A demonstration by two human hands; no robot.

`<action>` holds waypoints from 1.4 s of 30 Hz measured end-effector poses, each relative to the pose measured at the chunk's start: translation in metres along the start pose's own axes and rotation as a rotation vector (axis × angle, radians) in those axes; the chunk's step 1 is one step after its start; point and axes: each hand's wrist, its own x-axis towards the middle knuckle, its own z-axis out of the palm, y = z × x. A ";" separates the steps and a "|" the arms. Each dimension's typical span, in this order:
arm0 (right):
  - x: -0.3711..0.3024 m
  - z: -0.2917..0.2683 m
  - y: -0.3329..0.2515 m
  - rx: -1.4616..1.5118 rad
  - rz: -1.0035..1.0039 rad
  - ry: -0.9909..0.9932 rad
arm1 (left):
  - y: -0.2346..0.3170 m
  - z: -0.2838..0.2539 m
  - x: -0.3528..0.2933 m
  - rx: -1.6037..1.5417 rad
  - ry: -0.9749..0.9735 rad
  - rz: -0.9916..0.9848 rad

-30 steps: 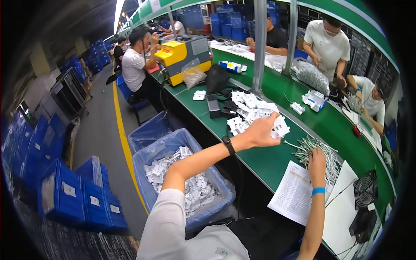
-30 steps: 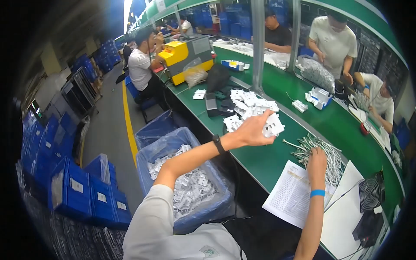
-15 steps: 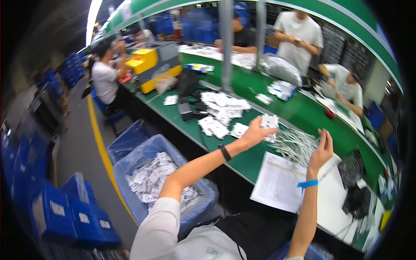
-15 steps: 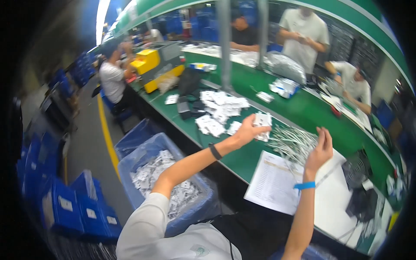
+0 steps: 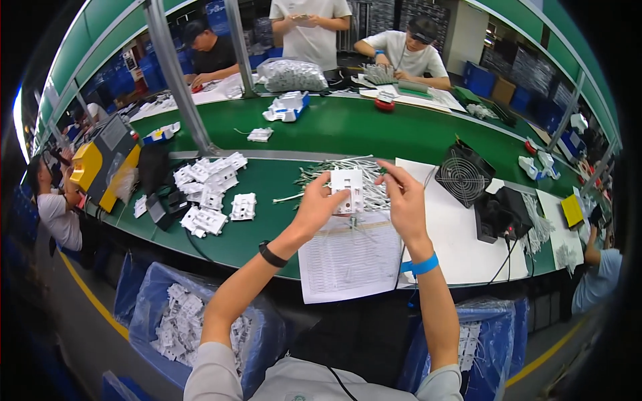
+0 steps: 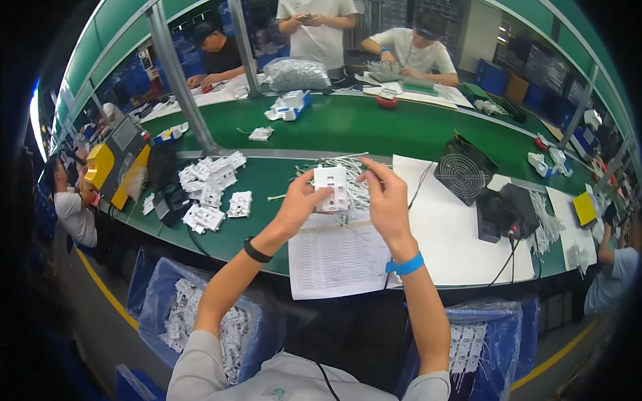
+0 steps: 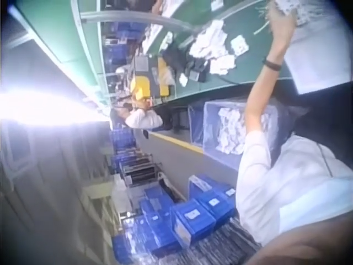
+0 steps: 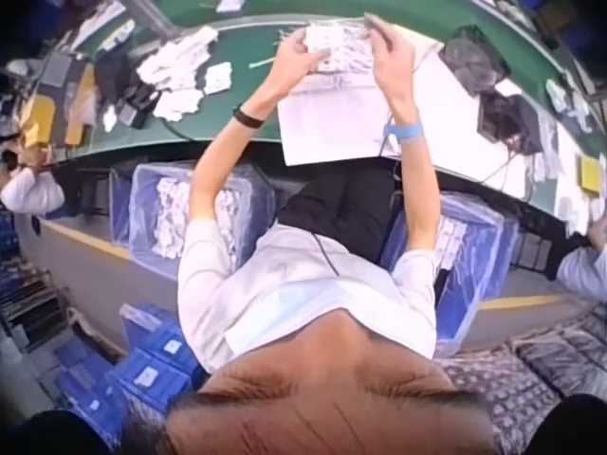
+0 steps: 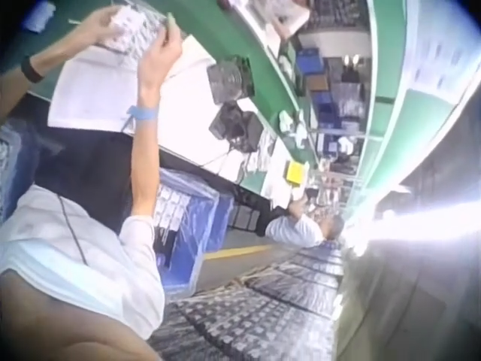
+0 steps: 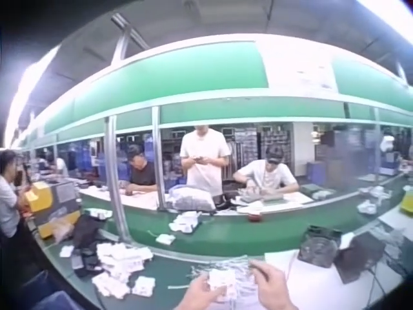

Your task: Soldering wires onto small electronic components at an assembly line station.

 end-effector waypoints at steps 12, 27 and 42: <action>-0.029 -0.018 -0.002 0.081 0.060 -0.029 | -0.008 0.013 0.018 0.012 0.017 -0.170; -0.042 -0.003 0.005 -0.250 -0.093 0.292 | -0.033 0.053 -0.007 -0.057 0.106 0.079; -0.046 -0.011 0.000 -0.338 0.141 0.126 | -0.044 0.049 -0.024 0.374 0.138 0.362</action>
